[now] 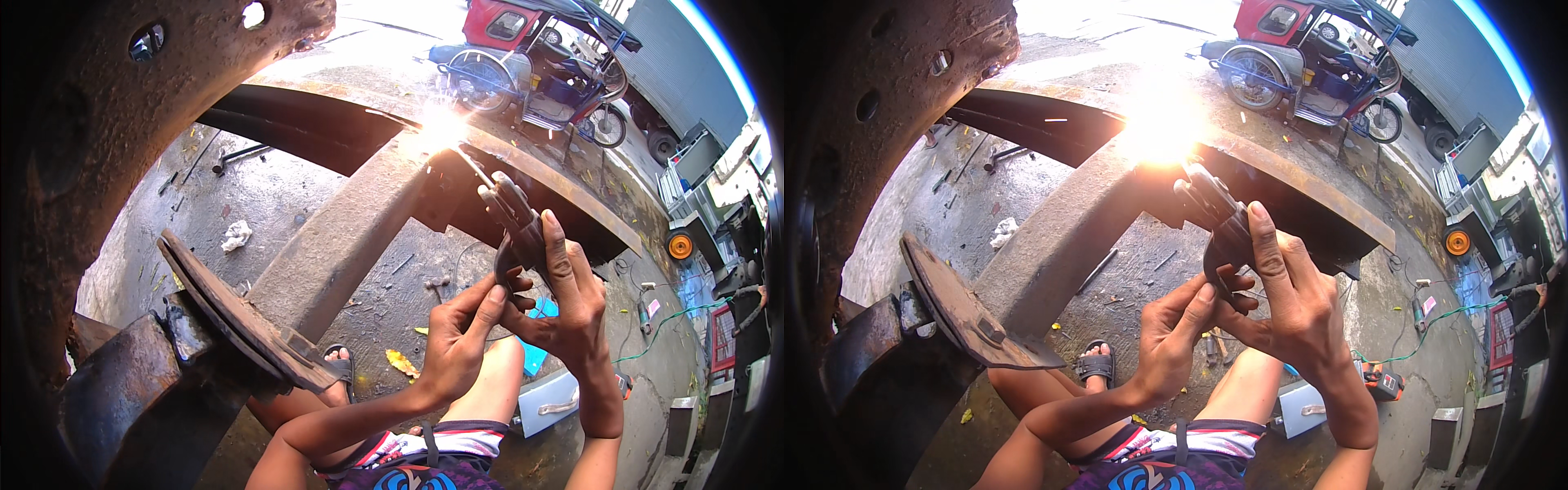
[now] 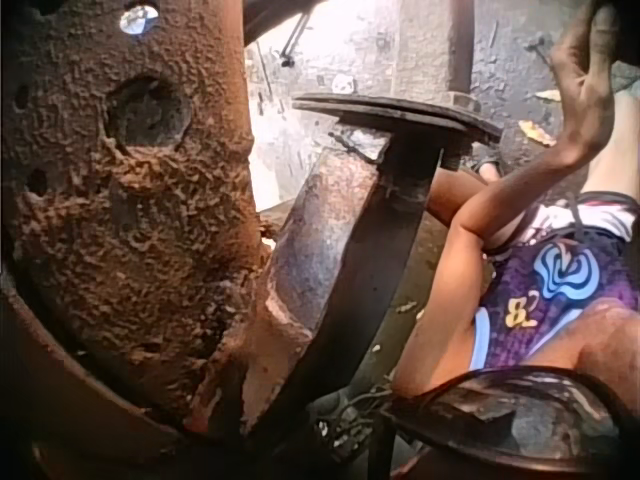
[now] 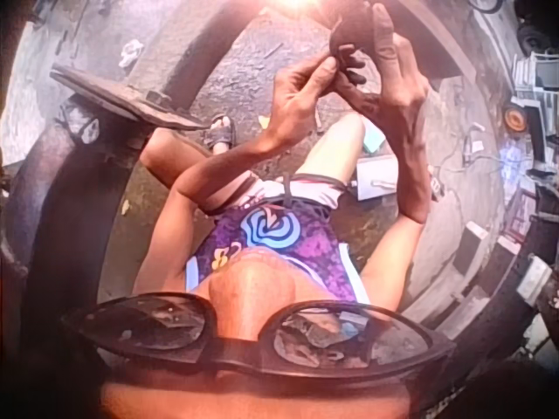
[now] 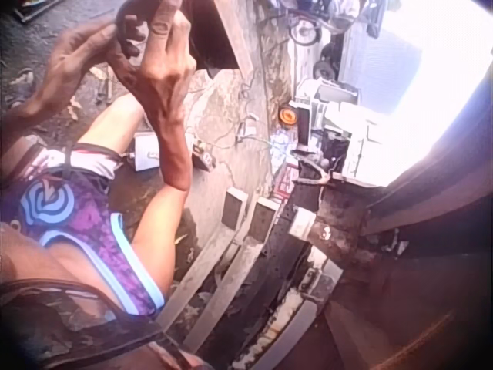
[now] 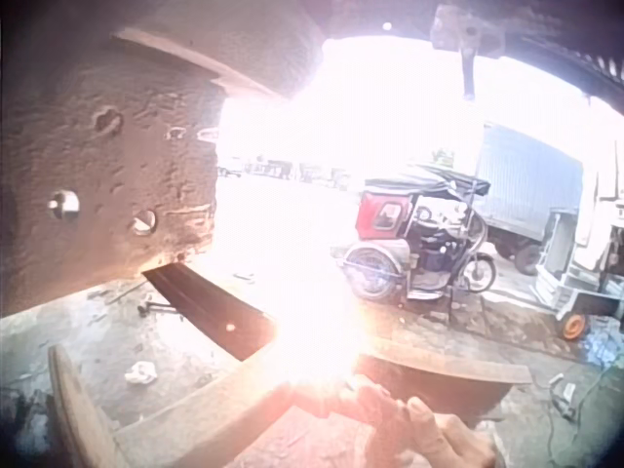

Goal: The person welds a large metal frame using a handheld welding torch, creating bright sparks. They pause to remove and then reapply sunglasses before continuing the welding process.

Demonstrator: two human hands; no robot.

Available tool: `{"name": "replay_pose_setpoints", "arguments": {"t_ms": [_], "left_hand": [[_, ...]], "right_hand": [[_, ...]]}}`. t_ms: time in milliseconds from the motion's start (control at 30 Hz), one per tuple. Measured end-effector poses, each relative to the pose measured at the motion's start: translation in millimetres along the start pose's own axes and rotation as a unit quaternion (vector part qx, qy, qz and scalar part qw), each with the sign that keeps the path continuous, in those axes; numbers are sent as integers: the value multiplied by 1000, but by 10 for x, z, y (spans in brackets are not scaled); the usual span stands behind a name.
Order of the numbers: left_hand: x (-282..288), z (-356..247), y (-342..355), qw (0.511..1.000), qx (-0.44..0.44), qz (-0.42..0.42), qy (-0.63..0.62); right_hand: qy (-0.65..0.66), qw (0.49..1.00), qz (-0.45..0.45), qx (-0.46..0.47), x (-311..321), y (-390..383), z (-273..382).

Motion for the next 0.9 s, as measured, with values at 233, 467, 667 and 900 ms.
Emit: {"name": "replay_pose_setpoints", "arguments": {"t_ms": [233, 467, 667, 900], "left_hand": [[-55, -79, -35, 999, -22, 2, 25], [-121, -124, -60, 999, -29, 10, 21], [-17, -10, -14, 1000, -17, -1, 9], [-14, 32, 8, 1000, -7, 3, 0]], "right_hand": [[-38, 998, -20, 38, 31, -69, 19], [-30, 998, -47, 23, 88, -82, 51], [-23, 999, -29, 20, -27, -48, -6], [-7, 1000, 11, -10, -39, -50, -30]]}}
Point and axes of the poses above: each hand's wrist, its own y-axis towards the middle knuckle, its own x-axis out of the back of the hand, z = x × y, the point moved 9 cm from there along y, towards the middle knuckle, and after that the axes turned 11 degrees about z, right-handed, at the moved point
